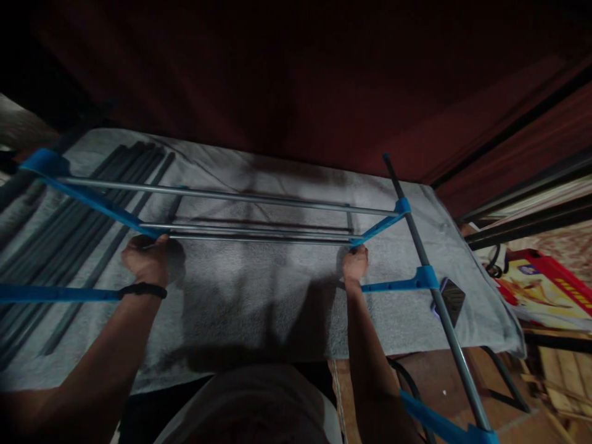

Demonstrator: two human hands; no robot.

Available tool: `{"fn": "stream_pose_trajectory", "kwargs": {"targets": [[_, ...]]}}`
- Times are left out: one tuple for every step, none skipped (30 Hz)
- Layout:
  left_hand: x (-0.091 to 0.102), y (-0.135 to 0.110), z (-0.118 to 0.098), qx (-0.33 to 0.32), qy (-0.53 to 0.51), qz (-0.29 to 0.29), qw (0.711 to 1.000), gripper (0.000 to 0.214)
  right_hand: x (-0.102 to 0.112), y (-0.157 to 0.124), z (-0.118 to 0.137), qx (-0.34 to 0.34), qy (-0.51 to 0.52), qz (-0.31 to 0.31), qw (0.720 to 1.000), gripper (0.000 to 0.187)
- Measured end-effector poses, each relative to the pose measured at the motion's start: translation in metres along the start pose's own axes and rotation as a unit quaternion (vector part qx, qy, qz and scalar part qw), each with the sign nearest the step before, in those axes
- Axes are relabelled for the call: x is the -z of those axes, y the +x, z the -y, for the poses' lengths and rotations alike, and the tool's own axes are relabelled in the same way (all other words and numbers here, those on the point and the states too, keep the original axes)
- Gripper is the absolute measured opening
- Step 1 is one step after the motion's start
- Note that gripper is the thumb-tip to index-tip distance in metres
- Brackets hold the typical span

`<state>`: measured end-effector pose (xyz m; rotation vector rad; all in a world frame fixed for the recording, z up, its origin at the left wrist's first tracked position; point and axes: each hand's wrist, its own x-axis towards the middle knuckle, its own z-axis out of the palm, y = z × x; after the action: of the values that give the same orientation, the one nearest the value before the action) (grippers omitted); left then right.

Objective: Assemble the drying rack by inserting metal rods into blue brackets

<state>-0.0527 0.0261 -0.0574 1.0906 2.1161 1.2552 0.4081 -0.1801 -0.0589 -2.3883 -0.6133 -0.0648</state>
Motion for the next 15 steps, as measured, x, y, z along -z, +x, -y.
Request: {"fn": "stream_pose_trajectory", "kwargs": {"targets": [[0.0, 0.0, 0.0, -0.002, 0.001, 0.0, 1.0, 0.021, 0.0, 0.0, -0.001, -0.001, 0.006, 0.0, 1.0, 0.025], [0.0, 0.0, -0.001, -0.005, -0.003, 0.002, 1.0, 0.021, -0.001, 0.001, -0.002, -0.002, 0.017, 0.0, 1.0, 0.025], [0.0, 0.0, -0.001, -0.005, -0.009, 0.006, 1.0, 0.02, -0.001, 0.002, -0.003, -0.003, 0.033, 0.002, 0.999, 0.026], [0.0, 0.001, -0.001, -0.001, -0.02, 0.013, 1.0, 0.02, -0.001, 0.003, -0.004, -0.004, 0.049, 0.004, 0.999, 0.026], [0.0, 0.001, -0.001, 0.007, -0.032, 0.021, 0.999, 0.021, -0.002, 0.004, -0.006, -0.004, 0.065, 0.007, 0.998, 0.025], [0.0, 0.002, -0.001, 0.017, -0.043, 0.024, 0.999, 0.021, -0.002, 0.005, -0.007, -0.004, 0.078, 0.01, 0.997, 0.025], [0.0, 0.003, -0.001, 0.025, -0.049, 0.026, 0.998, 0.022, -0.002, 0.006, -0.009, -0.002, 0.086, 0.013, 0.996, 0.025], [0.001, 0.004, -0.001, 0.03, -0.05, 0.026, 0.998, 0.022, -0.002, 0.007, -0.01, 0.0, 0.092, 0.016, 0.996, 0.026], [0.002, 0.004, -0.001, 0.031, -0.046, 0.025, 0.998, 0.022, -0.002, 0.007, -0.012, 0.001, 0.101, 0.017, 0.995, 0.027], [0.003, 0.003, 0.0, 0.028, -0.038, 0.021, 0.999, 0.021, -0.002, 0.008, -0.014, 0.002, 0.11, 0.018, 0.994, 0.028], [0.005, 0.003, 0.001, 0.024, -0.029, 0.015, 0.999, 0.022, -0.002, 0.008, -0.015, 0.003, 0.12, 0.018, 0.993, 0.028], [0.007, 0.002, 0.002, 0.017, -0.021, 0.012, 1.0, 0.024, -0.002, 0.008, -0.016, 0.003, 0.128, 0.018, 0.992, 0.029], [0.009, 0.001, 0.004, 0.01, -0.015, 0.012, 1.0, 0.026, -0.002, 0.007, -0.017, 0.003, 0.136, 0.017, 0.991, 0.029], [0.011, 0.0, 0.006, 0.001, -0.011, 0.014, 1.0, 0.029, -0.002, 0.007, -0.018, 0.003, 0.141, 0.017, 0.99, 0.029], [0.012, 0.0, 0.009, -0.009, -0.008, 0.018, 1.0, 0.029, -0.002, 0.006, -0.018, 0.005, 0.148, 0.016, 0.989, 0.029]]}}
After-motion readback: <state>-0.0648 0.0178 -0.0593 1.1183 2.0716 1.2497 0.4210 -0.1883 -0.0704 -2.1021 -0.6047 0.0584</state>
